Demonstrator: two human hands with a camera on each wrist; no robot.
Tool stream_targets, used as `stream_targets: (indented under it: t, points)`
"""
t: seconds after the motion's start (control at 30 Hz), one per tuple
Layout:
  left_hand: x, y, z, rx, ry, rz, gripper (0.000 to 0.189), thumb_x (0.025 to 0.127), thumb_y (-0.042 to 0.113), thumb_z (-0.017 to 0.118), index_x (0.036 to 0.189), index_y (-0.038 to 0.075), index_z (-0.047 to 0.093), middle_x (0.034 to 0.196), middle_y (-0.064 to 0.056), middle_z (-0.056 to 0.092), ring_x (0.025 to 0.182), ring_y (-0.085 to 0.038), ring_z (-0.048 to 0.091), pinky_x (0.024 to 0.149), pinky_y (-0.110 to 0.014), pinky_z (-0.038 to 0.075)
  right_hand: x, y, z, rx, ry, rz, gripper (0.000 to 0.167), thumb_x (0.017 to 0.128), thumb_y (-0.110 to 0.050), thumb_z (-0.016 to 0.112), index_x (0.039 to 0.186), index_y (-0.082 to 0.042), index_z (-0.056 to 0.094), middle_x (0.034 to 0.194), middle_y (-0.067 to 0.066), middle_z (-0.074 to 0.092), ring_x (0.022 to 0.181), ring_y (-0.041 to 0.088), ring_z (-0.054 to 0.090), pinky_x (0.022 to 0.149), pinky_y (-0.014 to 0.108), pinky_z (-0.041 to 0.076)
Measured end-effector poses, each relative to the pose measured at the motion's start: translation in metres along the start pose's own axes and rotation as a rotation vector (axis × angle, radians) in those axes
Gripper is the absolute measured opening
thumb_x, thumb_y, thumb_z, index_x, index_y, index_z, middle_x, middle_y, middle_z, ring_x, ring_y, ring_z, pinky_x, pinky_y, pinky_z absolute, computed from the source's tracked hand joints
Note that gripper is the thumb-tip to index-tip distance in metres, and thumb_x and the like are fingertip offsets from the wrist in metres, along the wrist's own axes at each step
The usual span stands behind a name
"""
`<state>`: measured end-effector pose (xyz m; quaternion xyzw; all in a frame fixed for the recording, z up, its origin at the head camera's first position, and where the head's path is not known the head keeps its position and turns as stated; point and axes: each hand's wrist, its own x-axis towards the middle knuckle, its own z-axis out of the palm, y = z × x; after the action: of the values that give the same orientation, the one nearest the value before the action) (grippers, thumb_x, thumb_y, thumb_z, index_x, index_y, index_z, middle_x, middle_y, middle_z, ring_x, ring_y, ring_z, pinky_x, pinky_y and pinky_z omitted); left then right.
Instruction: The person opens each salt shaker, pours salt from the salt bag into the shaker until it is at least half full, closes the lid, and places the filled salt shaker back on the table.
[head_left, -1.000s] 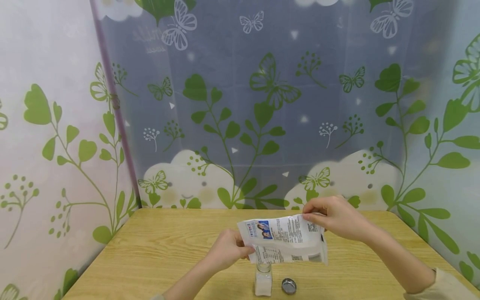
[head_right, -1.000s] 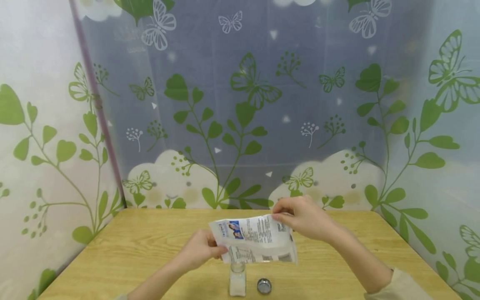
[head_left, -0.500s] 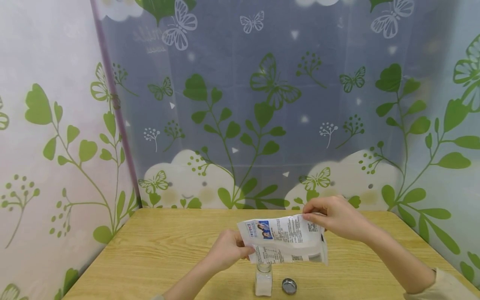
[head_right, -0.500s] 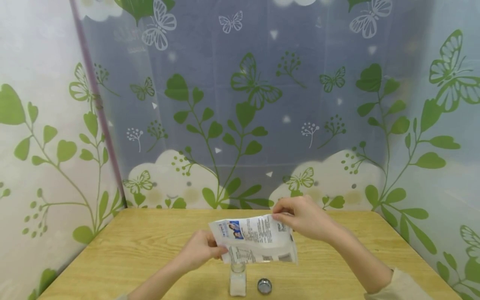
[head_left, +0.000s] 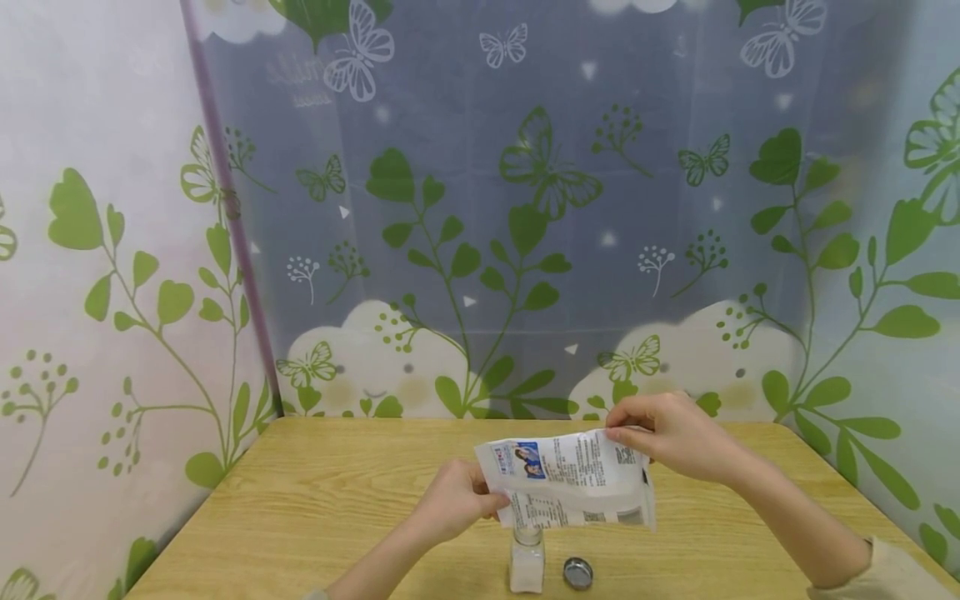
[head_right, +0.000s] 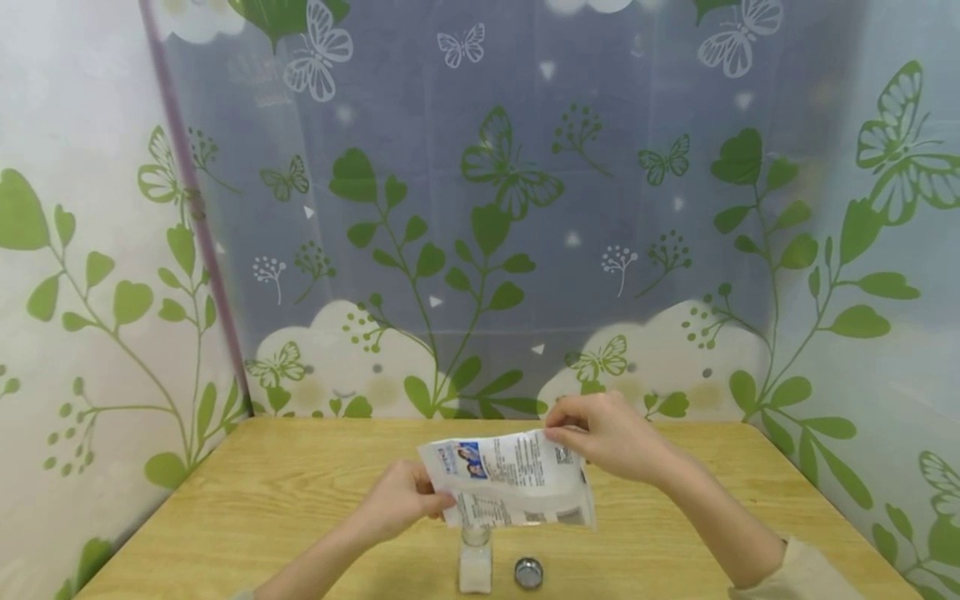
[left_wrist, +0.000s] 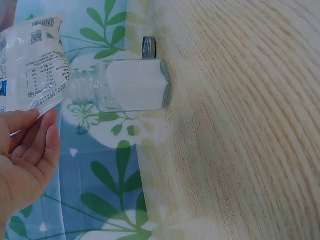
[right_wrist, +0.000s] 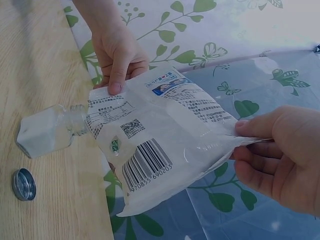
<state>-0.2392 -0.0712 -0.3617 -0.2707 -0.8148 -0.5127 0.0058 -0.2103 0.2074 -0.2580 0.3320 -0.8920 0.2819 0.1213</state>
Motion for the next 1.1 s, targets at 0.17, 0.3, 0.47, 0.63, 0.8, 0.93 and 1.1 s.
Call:
stream_targets:
  t: [0.17,0.3,0.47,0.63,0.8,0.93,1.1]
  points:
    - [-0.0001,0.0001,0.0006,0.001,-0.002,-0.002,0.014,0.076,-0.001,0.068,0.090,-0.004,0.071,0.079,-0.010,0.069,0.064,-0.014,0.063,0.058,-0.030,0.054,-0.0007,0.0006,0.0001,0.001,-0.001,-0.001,0.008,0.088,-0.016,0.063,0.090,-0.010,0.067,0.079,-0.005,0.065,0.056,0.004,0.053,0.048,0.024,0.048]
    - [-0.0003,-0.0001,0.0011,0.000,-0.003,-0.006,0.014,0.076,-0.001,0.068,0.090,-0.004,0.071,0.079,-0.010,0.069,0.064,-0.014,0.063,0.058,-0.034,0.055,-0.0010,0.0010,0.0002,0.008,-0.006,0.004,0.008,0.089,-0.016,0.062,0.090,-0.010,0.067,0.079,-0.005,0.065,0.057,0.004,0.053,0.049,0.024,0.048]
    - [0.0002,0.0004,0.0010,0.021,0.000,-0.003,0.013,0.076,0.000,0.068,0.088,-0.004,0.071,0.076,-0.009,0.069,0.062,-0.013,0.062,0.058,-0.035,0.054,-0.0009,0.0014,0.0001,0.003,-0.004,0.007,0.008,0.089,-0.017,0.062,0.090,-0.010,0.067,0.080,-0.005,0.065,0.057,0.004,0.053,0.049,0.024,0.048]
    - [0.0005,0.0027,0.0002,0.022,0.000,-0.008,0.013,0.076,0.000,0.068,0.088,-0.004,0.071,0.076,-0.008,0.069,0.061,-0.011,0.061,0.057,-0.031,0.054,-0.0002,0.0011,-0.0011,0.003,-0.006,0.009,0.008,0.089,-0.017,0.063,0.090,-0.010,0.067,0.080,-0.005,0.065,0.057,0.004,0.053,0.049,0.024,0.048]
    - [0.0005,0.0032,0.0000,0.009,-0.002,-0.011,0.014,0.077,0.000,0.068,0.090,-0.004,0.070,0.078,-0.009,0.069,0.063,-0.012,0.062,0.058,-0.032,0.054,0.0006,0.0000,-0.0015,0.007,-0.010,0.009,0.008,0.089,-0.016,0.063,0.091,-0.010,0.067,0.080,-0.005,0.065,0.058,0.004,0.054,0.049,0.025,0.048]
    - [0.0005,0.0029,0.0000,0.007,-0.004,-0.010,0.014,0.077,0.000,0.068,0.090,-0.004,0.070,0.079,-0.010,0.069,0.063,-0.012,0.062,0.059,-0.036,0.055,0.0008,-0.0005,-0.0012,0.009,-0.012,0.018,0.008,0.089,-0.016,0.063,0.091,-0.010,0.067,0.081,-0.005,0.066,0.059,0.004,0.054,0.049,0.025,0.048]
    - [0.0003,0.0024,0.0001,-0.001,-0.007,-0.011,0.014,0.077,-0.001,0.068,0.091,-0.004,0.070,0.080,-0.010,0.069,0.063,-0.012,0.062,0.057,-0.030,0.054,0.0011,-0.0008,-0.0010,0.009,-0.012,0.020,0.008,0.089,-0.016,0.063,0.091,-0.010,0.067,0.081,-0.005,0.066,0.060,0.004,0.055,0.049,0.025,0.048]
